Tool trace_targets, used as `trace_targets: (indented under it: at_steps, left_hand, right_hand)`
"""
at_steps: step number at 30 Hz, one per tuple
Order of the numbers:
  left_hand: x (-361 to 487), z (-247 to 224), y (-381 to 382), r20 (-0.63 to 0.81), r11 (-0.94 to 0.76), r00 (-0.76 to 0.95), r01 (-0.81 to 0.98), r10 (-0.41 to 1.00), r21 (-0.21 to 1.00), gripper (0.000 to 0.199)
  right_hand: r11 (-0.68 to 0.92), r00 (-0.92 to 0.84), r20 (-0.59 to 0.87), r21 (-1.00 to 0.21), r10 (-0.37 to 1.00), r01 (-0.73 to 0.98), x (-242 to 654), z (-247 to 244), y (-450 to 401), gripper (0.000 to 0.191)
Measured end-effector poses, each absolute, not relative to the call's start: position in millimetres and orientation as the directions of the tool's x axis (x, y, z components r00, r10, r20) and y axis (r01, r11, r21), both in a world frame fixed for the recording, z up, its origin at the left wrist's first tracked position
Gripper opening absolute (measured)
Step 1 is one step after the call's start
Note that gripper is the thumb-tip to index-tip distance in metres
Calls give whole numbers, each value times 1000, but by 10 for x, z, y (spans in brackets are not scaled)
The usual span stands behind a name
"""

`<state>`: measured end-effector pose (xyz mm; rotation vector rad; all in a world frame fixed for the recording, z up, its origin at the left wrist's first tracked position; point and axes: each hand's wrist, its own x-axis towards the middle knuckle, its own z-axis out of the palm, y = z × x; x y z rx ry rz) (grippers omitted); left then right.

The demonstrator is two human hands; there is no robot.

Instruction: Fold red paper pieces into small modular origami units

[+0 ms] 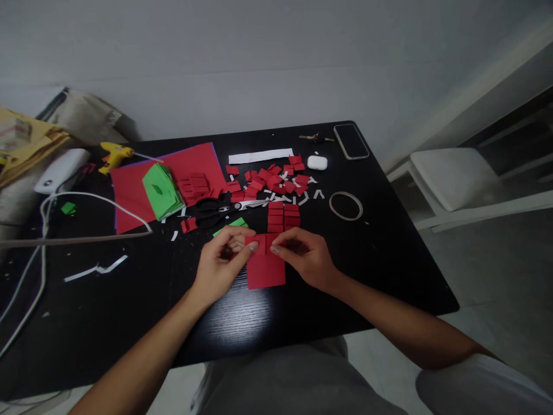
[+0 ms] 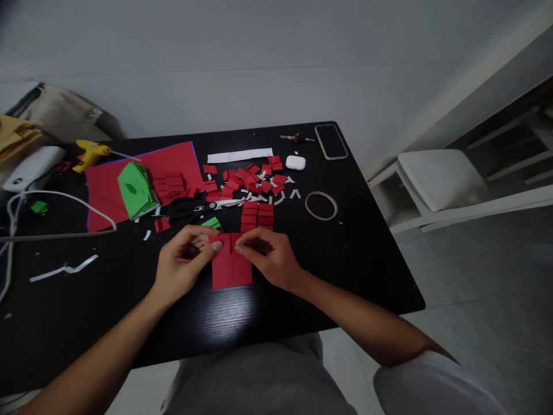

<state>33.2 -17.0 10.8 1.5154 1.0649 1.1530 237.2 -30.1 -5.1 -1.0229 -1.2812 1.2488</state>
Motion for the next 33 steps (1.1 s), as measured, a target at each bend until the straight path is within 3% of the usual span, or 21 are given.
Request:
trace_targets:
  at_steps: [10,13,17,20,33]
  left_hand:
    - [361,100,-172,152,-156,147,13,977,988,17]
    - [363,82,-182,154,-156,128,7,980,988,23]
    - [359,56,-207,208,-217,117,72,971,974,26]
    - [356,52,-226,269,-281,106,122,957,952,25]
    - [336,23,-251,289,-303,103,163,952,939,24]
  right_hand:
    - [112,-114,116,-993,987,-41,2367,-54,-288,5]
    - [244,-109,238,-969,965,43,2382,-49,-300,5]
    - [513,-113,500,-838,858,184,2407,-32,-324,11]
    - [599,-126,587,-766,800,235,2416,-21,-337,14]
    - [547,-140,529,-802,837,240,2418,15,-349,13]
